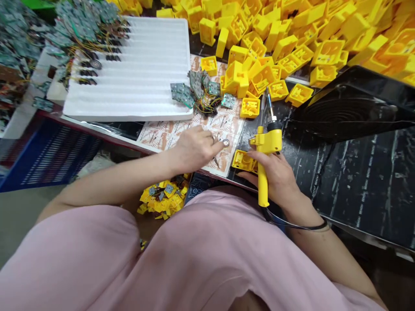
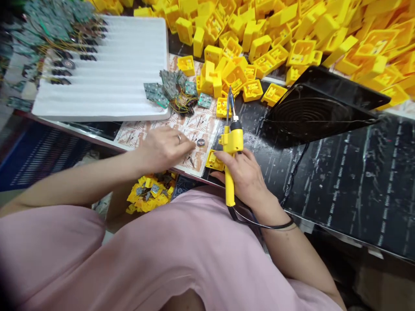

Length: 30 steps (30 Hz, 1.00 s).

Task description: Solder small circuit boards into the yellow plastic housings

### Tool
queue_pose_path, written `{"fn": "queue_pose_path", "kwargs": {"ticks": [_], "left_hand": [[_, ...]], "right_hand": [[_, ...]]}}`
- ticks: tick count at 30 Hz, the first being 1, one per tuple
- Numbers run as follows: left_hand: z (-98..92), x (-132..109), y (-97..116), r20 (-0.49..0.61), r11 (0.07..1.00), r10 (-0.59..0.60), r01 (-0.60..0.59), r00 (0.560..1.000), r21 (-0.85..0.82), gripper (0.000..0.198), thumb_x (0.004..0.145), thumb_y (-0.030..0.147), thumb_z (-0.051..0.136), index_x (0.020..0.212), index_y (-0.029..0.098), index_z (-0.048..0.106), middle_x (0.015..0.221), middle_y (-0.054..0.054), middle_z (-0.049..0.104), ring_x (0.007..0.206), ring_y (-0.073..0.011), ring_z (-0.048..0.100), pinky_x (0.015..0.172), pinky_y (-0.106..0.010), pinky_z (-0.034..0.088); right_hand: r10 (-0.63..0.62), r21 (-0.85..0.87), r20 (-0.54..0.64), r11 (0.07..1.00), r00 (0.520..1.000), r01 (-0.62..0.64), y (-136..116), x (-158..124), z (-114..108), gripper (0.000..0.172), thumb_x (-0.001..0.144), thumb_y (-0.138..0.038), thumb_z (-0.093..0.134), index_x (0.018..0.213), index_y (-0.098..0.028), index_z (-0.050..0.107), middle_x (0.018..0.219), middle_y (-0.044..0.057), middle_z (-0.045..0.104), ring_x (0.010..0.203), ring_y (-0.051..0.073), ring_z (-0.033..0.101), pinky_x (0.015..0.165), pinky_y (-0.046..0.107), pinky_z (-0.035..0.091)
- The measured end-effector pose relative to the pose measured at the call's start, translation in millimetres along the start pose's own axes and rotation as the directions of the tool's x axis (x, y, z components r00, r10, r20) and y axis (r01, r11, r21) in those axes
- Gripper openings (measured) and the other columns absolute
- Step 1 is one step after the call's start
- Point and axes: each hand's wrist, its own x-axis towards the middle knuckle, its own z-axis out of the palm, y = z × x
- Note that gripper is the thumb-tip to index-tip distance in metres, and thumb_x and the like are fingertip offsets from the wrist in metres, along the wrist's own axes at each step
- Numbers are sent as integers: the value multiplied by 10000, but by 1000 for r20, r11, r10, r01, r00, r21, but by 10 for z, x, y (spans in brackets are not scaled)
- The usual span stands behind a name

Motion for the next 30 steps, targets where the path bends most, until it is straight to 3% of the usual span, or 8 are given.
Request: {"fn": "queue_pose_path", "kwargs": {"ticks": [3,6,10,13,17,21,27,30], "left_hand": [[240,-168,147,-100,986,-58,41,993,-160,255,992,283,493,969,212,738,869,-39,771,831,-211,674,731,-351,485],[305,-196,171,-82,926,-223,185,971,-330,368,923,467,588,1151,196,690,1076,-88,745,1008,-267,645,867,-401,499],[301,-158,185,-42,872,-348,307,936,-382,374,875,455,578,1084,168,697,1075,-116,723,1056,-305,627,916,-445,480],[305,-168,208,-15,831,-416,373,909,-413,378,867,476,572,1046,173,709,1050,-106,728,1039,-303,636,921,-459,477],[291,-180,241,38,852,-393,380,919,-361,290,858,436,594,921,187,728,1042,-105,735,1030,-326,625,894,-494,472],[232,-133,172,114,855,-288,309,951,-416,264,910,323,503,836,176,709,1029,-105,748,1028,-300,633,895,-465,472],[174,-85,-11,308,486,-226,381,924,-787,229,834,362,557,860,158,658,743,-20,694,675,-136,617,649,-258,453],[182,-89,-17,274,337,-249,348,929,-875,251,802,349,607,947,147,646,775,-7,688,660,-106,609,619,-218,456]], "right_hand": [[0,27,-58,1000,998,2,11,-4,-45,598,862,-413,773,1361,-257,481,989,40,726,910,247,718,917,446,576],[7,16,-177,1000,984,-4,-10,-12,-136,540,832,-277,812,1300,-274,544,1025,36,753,917,234,737,844,395,601],[-39,-74,-278,997,960,19,-50,-61,-310,376,776,-150,844,1079,-251,646,725,-41,706,599,145,661,646,295,570],[-37,-100,-269,995,963,10,-49,-130,-404,325,785,-143,834,1041,-256,667,617,-65,644,500,127,584,552,289,510],[-19,-73,-200,997,980,5,-25,-189,-410,368,796,-159,827,1119,-244,672,645,-44,660,528,145,608,534,301,491],[16,11,-110,1000,994,-15,-28,-164,-318,514,820,-213,815,1282,-231,589,950,41,749,784,203,718,726,342,578],[-7,57,-11,998,1000,7,-41,-86,-142,528,887,-358,751,1338,-253,499,989,41,722,945,249,722,921,438,571],[-7,24,11,1000,1000,7,-38,-44,-60,465,918,-344,713,1320,-248,501,942,30,705,901,233,717,929,431,564]]}}
